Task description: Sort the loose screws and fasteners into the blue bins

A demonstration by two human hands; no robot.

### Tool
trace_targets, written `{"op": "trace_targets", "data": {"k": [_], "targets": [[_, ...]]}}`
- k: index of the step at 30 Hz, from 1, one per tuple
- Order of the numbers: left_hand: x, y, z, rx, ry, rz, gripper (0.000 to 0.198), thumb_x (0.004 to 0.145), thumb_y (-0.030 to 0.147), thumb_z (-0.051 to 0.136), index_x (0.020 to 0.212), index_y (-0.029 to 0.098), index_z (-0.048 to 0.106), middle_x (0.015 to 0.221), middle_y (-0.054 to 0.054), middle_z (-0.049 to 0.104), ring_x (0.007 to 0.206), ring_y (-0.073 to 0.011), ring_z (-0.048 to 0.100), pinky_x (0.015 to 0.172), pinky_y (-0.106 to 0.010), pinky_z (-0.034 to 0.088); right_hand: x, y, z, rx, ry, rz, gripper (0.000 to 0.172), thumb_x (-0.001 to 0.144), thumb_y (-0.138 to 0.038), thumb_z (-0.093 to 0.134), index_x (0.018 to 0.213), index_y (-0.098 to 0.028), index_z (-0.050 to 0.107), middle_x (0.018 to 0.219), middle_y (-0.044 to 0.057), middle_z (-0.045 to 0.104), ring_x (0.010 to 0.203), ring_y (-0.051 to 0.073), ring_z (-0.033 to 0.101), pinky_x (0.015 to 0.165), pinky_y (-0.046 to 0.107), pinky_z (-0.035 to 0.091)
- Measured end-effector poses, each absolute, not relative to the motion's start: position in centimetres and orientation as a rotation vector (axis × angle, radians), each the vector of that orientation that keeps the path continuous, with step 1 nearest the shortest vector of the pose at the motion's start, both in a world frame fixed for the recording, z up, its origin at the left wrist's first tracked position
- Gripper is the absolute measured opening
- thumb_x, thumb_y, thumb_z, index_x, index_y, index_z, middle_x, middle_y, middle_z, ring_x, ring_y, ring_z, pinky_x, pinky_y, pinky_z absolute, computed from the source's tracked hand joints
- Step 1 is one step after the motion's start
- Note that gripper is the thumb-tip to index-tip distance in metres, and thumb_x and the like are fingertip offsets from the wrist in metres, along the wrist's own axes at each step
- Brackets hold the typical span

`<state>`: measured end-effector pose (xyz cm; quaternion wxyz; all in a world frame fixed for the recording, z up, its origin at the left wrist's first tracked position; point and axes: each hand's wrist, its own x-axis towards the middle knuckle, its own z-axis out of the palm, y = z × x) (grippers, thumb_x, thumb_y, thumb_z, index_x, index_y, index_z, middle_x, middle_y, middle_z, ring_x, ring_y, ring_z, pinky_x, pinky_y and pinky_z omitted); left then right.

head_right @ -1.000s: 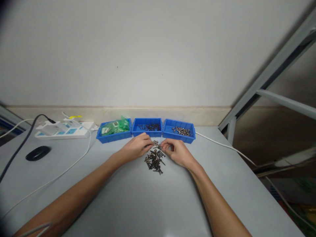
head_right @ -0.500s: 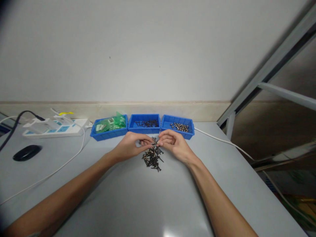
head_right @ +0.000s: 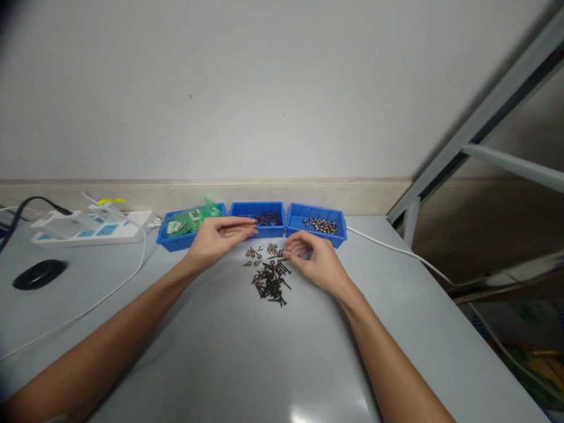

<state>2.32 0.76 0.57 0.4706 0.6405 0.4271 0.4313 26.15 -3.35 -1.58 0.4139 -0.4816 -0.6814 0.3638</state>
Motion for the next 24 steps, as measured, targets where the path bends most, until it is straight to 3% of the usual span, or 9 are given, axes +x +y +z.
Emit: {"op": "trace_targets", "data": {"k": [2,4,9,15,24], "targets": [[1.9,1.1,0.9,1.635,1.117,1.097,0.039,0.08,0.026,0.071,0.116,0.009,0.07,0.112,-0.014,0.074,0.1,-0.0232,0.073,0.098,-0.04,0.057,26.6,-3.4,-1.6,-1.262,-1.9,0.73,0.013,0.077,-0.022,0.069,0.09,-0.021,0.068,0.089,0.005,0.072,0.08,0.02,0.065,0.076,0.035,0.05],[1.6,1.0,1.3,1.769,1.16,1.088,0.033,0.083,0.027,0.066,0.112,0.011,0.072,0.112,-0.012,0.074,0.1,-0.0225,0.072,0.097,-0.039,0.057,26.8,-3.4,-1.7,-1.269,-2.022,0.646,0.013,0.077,-0.017,0.066,0.089,-0.021,0.069,0.089,0.004,0.072,0.082,0.019,0.065,0.076,0.033,0.049],[1.5,0.0,1.9,2.191,1.08,0.853,0.02,0.085,0.02,0.061,0.095,0.016,0.078,0.092,-0.006,0.078,0.082,-0.0174,0.073,0.08,-0.029,0.058,26.6,-3.4,-2.1,-1.229,-2.118,0.624,0.013,0.085,-0.015,0.059,0.092,-0.022,0.067,0.09,0.003,0.072,0.082,0.019,0.065,0.077,0.032,0.047],[2.0,-0.7,1.5,2.362,0.98,0.713,0.023,0.085,0.016,0.059,0.1,0.016,0.076,0.089,-0.005,0.078,0.078,-0.0158,0.07,0.075,-0.026,0.054,26.5,-3.4,-2.4,-1.157,-2.003,0.777,0.01,0.09,-0.021,0.06,0.098,-0.021,0.066,0.09,0.005,0.071,0.083,0.019,0.066,0.079,0.035,0.051],[2.9,-1.5,1.3,1.891,0.797,0.703,0.02,0.081,0.024,0.07,0.098,0.013,0.072,0.088,-0.007,0.077,0.083,-0.0165,0.073,0.083,-0.029,0.059,25.0,-4.2,-1.1,-0.941,-1.566,1.178,0.022,0.077,-0.028,0.079,0.093,-0.02,0.066,0.088,0.004,0.07,0.08,0.017,0.07,0.079,0.033,0.056]]}}
